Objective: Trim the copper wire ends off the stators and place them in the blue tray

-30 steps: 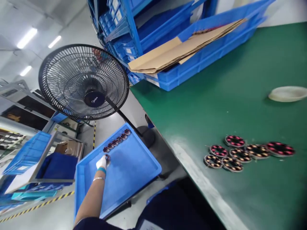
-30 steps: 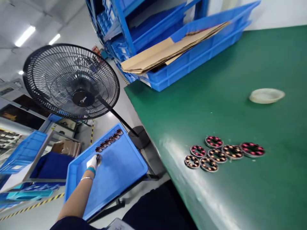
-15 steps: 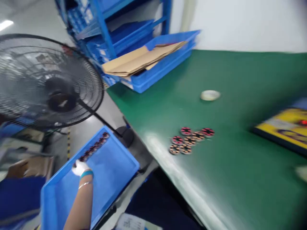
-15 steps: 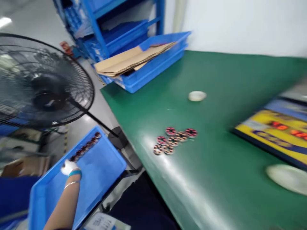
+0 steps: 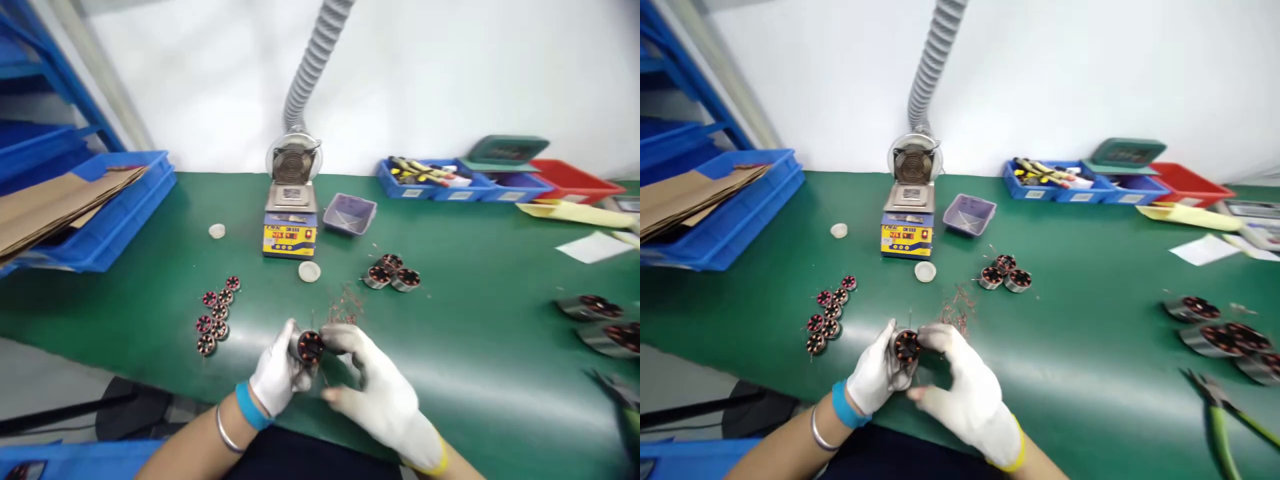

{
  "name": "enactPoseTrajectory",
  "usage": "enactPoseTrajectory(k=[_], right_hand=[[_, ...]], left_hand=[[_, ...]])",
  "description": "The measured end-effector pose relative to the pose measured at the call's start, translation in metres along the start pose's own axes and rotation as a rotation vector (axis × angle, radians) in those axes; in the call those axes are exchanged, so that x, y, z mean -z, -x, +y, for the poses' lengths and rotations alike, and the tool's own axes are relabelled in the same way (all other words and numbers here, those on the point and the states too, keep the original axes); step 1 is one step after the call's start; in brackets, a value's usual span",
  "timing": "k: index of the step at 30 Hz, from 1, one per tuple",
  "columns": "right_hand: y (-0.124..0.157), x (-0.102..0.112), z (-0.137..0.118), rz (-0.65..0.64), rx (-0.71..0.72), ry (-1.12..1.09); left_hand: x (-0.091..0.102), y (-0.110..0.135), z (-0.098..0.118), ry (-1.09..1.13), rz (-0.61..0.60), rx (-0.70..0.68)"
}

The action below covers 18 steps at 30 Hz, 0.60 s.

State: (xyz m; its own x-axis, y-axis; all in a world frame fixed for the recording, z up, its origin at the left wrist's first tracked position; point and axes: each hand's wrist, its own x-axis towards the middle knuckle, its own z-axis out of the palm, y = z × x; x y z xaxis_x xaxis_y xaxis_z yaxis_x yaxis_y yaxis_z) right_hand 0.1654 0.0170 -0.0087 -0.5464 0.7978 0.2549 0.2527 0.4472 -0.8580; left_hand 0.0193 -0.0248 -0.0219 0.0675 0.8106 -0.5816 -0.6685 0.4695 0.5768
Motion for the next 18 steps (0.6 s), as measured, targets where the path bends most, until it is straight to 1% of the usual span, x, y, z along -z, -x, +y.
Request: enactPoseTrajectory(k=[2, 3, 5, 8, 11, 15, 17, 18], right_hand=[[-0.004, 0.017, 0.005, -0.068, -0.143, -0.245], [-0.008, 0.025, 0.007, -0.104, -0.189, -0.310], [-0.022, 0.034, 0.007, -0.185, -0.208, -0.318], [-0.046, 0.034, -0.001, -0.297, -0.141, -0.243], [-0.060, 0.029, -0.010, -0.358, -0.106, -0.227], [-0.063, 0.027, -0.015, -0.380, -0.068, -0.193], [-0.063, 0.027, -0.019, -0.373, -0.020, -0.125], [-0.063, 0.027, -0.022, -0.343, 0.039, -0.073]], left_hand=[[0.002, 0.000, 0.005, 0.005, -0.042, 0.097], [0.004, 0.001, 0.006, -0.009, -0.070, 0.130], [0.006, 0.003, 0.007, -0.029, -0.098, 0.172], [0.009, 0.003, 0.004, -0.055, -0.080, 0.190], [0.012, 0.003, 0.000, -0.092, -0.065, 0.173], [0.016, 0.006, 0.004, -0.065, -0.041, 0.109], [0.017, 0.010, 0.008, -0.034, -0.084, 0.090], [0.018, 0.012, 0.011, -0.005, -0.113, 0.080]])
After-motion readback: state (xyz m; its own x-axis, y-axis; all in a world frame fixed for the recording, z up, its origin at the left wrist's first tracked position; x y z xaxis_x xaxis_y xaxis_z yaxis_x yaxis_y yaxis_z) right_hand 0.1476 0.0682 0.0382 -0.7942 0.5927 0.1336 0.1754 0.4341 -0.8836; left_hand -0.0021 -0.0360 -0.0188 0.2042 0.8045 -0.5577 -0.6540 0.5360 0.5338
